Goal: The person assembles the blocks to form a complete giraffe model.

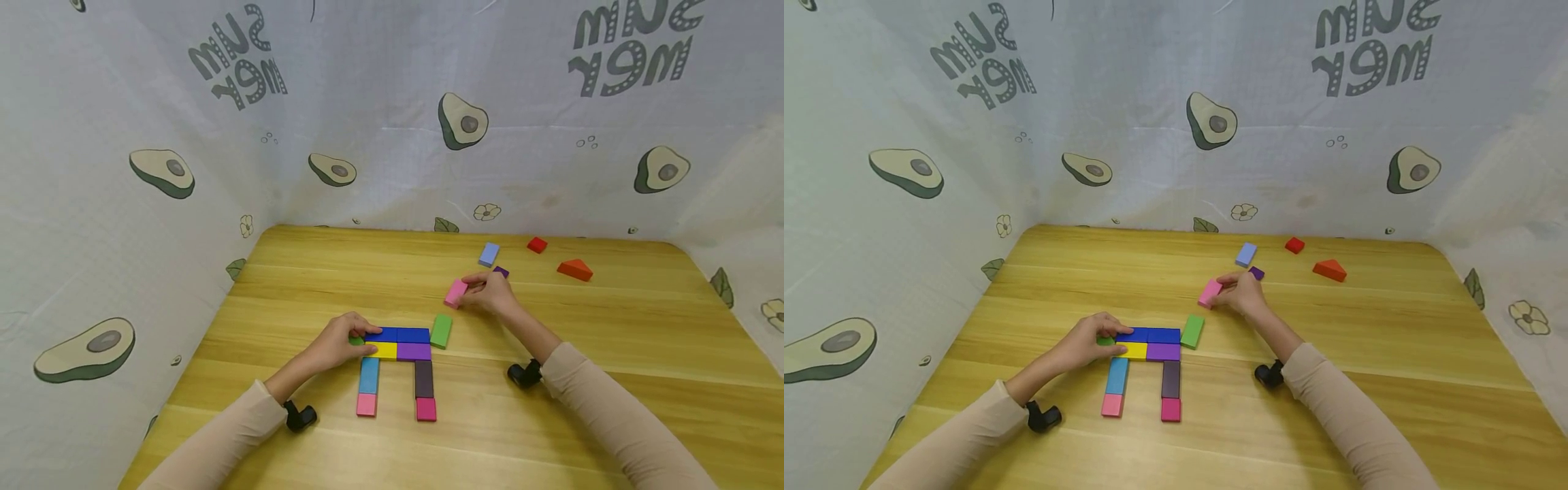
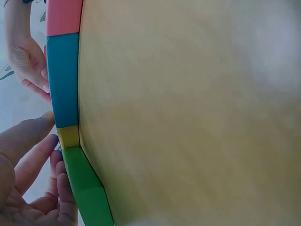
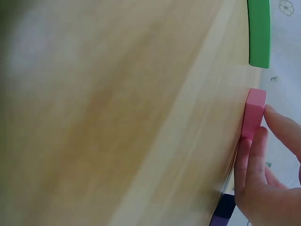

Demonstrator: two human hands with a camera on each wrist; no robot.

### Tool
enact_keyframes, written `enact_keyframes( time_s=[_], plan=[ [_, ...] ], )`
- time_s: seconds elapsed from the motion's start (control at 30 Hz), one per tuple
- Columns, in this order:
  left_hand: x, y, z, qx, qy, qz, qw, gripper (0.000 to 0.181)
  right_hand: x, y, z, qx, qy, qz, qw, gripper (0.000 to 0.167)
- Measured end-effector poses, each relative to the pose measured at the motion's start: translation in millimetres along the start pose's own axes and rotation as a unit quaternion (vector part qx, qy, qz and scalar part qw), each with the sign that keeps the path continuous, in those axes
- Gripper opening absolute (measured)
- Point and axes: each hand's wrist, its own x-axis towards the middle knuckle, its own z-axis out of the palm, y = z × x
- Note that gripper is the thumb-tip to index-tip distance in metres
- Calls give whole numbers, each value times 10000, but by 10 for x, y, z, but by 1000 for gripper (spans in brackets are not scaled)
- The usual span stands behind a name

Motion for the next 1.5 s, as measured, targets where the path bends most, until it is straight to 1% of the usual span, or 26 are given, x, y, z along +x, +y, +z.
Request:
enact_keyframes(
  time_s=[0.07,0.3,0.43,0.73,1.17,1.4,1.5],
  plan=[
    [1,-4,1,-9,-7,7,10000,29,-10,2,9,-15,-15,-4,10000,50],
    [-1,-5,-1,-37,-5,22,10000,29,-35,-9,55,-67,-73,196,9998,50],
    [-1,-11,0,-30,-16,48,10000,29,-39,-7,70,-40,-131,231,9996,49],
    [5,-20,1,-19,4,68,10000,29,-55,7,77,-24,-333,91,9994,50],
    [4,-24,4,-1,-6,58,10000,29,-72,4,90,90,-529,120,9985,50],
    [5,-25,8,-5,8,60,10000,29,-71,-4,94,104,-515,157,9985,51],
    [6,-29,8,-8,3,75,10000,29,-68,0,96,70,-525,95,9986,50]
  ],
)
